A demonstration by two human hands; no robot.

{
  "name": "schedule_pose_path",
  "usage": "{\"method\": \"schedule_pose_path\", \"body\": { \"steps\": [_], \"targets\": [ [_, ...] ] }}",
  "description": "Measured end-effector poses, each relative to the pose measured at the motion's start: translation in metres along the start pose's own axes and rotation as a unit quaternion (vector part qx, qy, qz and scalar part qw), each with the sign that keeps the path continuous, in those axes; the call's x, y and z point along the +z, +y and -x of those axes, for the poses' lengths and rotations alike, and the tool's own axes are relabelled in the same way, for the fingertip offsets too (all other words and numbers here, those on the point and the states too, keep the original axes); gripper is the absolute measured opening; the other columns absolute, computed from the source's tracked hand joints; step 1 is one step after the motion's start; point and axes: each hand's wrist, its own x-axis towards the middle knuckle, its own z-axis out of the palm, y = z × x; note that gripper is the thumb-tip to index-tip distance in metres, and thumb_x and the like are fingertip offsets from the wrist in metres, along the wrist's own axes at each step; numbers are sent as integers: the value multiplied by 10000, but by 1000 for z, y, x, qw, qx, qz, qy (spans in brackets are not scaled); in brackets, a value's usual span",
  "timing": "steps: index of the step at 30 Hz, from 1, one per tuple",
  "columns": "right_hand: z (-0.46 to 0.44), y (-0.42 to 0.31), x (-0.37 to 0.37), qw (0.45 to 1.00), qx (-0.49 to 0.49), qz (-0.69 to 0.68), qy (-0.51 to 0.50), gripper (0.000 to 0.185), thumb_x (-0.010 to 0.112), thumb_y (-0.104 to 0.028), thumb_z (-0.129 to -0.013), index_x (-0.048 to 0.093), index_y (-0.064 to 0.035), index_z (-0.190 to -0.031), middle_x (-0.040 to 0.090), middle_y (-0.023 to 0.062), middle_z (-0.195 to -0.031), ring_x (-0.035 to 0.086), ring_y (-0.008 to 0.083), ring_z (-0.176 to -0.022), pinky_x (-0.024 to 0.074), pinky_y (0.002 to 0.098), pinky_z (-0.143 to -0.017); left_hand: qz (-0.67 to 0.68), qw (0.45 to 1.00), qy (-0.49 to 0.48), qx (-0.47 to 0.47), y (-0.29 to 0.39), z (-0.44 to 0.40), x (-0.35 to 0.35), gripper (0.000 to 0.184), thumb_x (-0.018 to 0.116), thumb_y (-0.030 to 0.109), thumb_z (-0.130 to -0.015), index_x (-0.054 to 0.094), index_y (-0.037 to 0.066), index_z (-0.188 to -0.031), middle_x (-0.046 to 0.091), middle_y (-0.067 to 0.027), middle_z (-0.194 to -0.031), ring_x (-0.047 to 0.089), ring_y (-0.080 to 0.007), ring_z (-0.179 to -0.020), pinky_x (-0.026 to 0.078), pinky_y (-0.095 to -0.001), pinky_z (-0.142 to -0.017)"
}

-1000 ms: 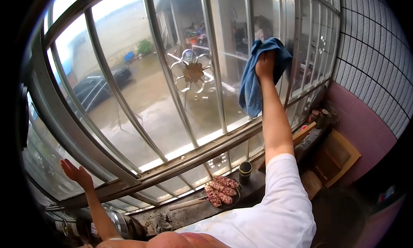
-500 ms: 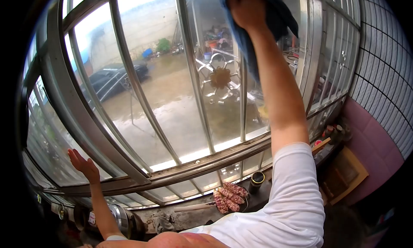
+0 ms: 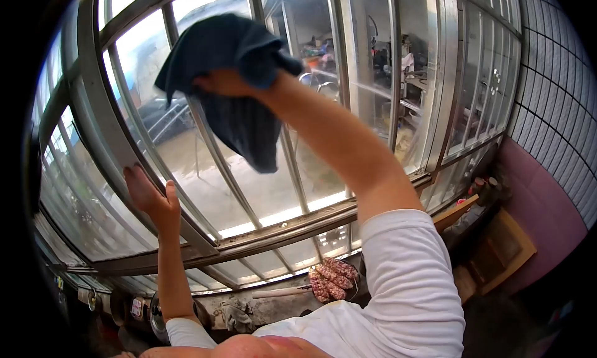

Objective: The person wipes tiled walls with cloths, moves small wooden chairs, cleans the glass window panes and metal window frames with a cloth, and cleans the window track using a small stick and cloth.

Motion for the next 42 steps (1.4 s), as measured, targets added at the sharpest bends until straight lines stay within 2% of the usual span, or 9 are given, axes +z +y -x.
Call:
{"method": "schedule_pose_path", "body": {
  "steps": [4, 6, 11, 18, 30, 31, 33, 34, 42],
  "targets": [
    [69, 110, -100, 949, 300, 91, 12, 340, 431, -337, -922, 581, -74, -1076, 603, 216, -961, 589, 397, -842, 475, 428, -742, -28, 999, -15, 29, -12, 4, 0, 762, 587, 74, -694, 258, 5, -1379, 251, -281, -1392, 245, -409, -1303, 201, -532, -1024],
    [134, 176, -133, 921, 143, 359, 48, 292, 429, -169, -901, 491, -112, -1181, 573, 223, -885, 584, 397, -775, 497, 438, -639, -35, 998, -31, 33, -16, 7, 0, 788, 589, 36, -709, 214, 32, -1402, 204, -264, -1423, 227, -412, -1307, 173, -515, -1048],
    [245, 276, -176, 901, 247, 349, 66, 381, 374, -238, -911, 521, 14, -1156, 531, 276, -1140, 516, 419, -1043, 398, 437, -900, -29, 998, -26, 45, -33, 8, -5, 799, 621, 53, -647, 284, 18, -1370, 246, -259, -1399, 264, -406, -1280, 190, -532, -1034],
    [170, 198, -146, 900, 381, 196, 81, 506, 380, -379, -903, 586, 83, -913, 576, 306, -948, 530, 456, -895, 386, 491, -793, -39, 998, -31, 24, -92, 13, -19, 785, 603, 75, -667, 267, 19, -1374, 233, -270, -1400, 250, -402, -1288, 163, -506, -1049],
    [-84, -53, 17, 990, 134, 30, -40, 404, 585, -438, -815, 624, -41, -749, 616, 208, -785, 598, 334, -743, 468, 438, -653, -34, 999, -20, 22, -169, 23, -33, 756, 610, 145, -720, 262, 57, -1386, 219, -244, -1417, 234, -390, -1299, 177, -512, -1041],
    [-102, -51, 48, 976, -72, -19, 202, 501, 549, -506, -829, 585, -22, -705, 559, 206, -594, 556, 365, -527, 445, 417, -518, -41, 999, -16, 23, -172, 23, -33, 675, 560, 236, -786, 288, 52, -1376, 233, -244, -1414, 238, -392, -1297, 177, -512, -1039],
    [-128, -68, 78, 998, 15, 9, 60, 419, 549, -406, -842, 584, -8, -716, 575, 211, -632, 560, 364, -552, 453, 426, -560, -44, 999, -11, 30, -178, 24, -33, 641, 523, 272, -814, 298, 48, -1371, 246, -247, -1408, 246, -395, -1292, 177, -513, -1038],
    [-148, -86, 94, 986, -13, -24, 162, 361, 533, -278, -798, 564, 30, -983, 598, 249, -948, 564, 414, -884, 428, 475, -830, -48, 998, -6, 34, -179, 25, -32, 613, 487, 308, -843, 308, 44, -1366, 258, -249, -1402, 253, -397, -1288, 177, -514, -1036],
    [-208, -155, 151, 987, 1, -71, 144, 282, 538, -276, -815, 588, 0, -785, 590, 225, -712, 568, 384, -630, 454, 452, -622, -37, 998, -6, 51, -177, 22, -35, 560, 375, 294, -910, 282, 3, -1379, 236, -244, -1418, 236, -381, -1299, 160, -464, -1049]
  ]
}}
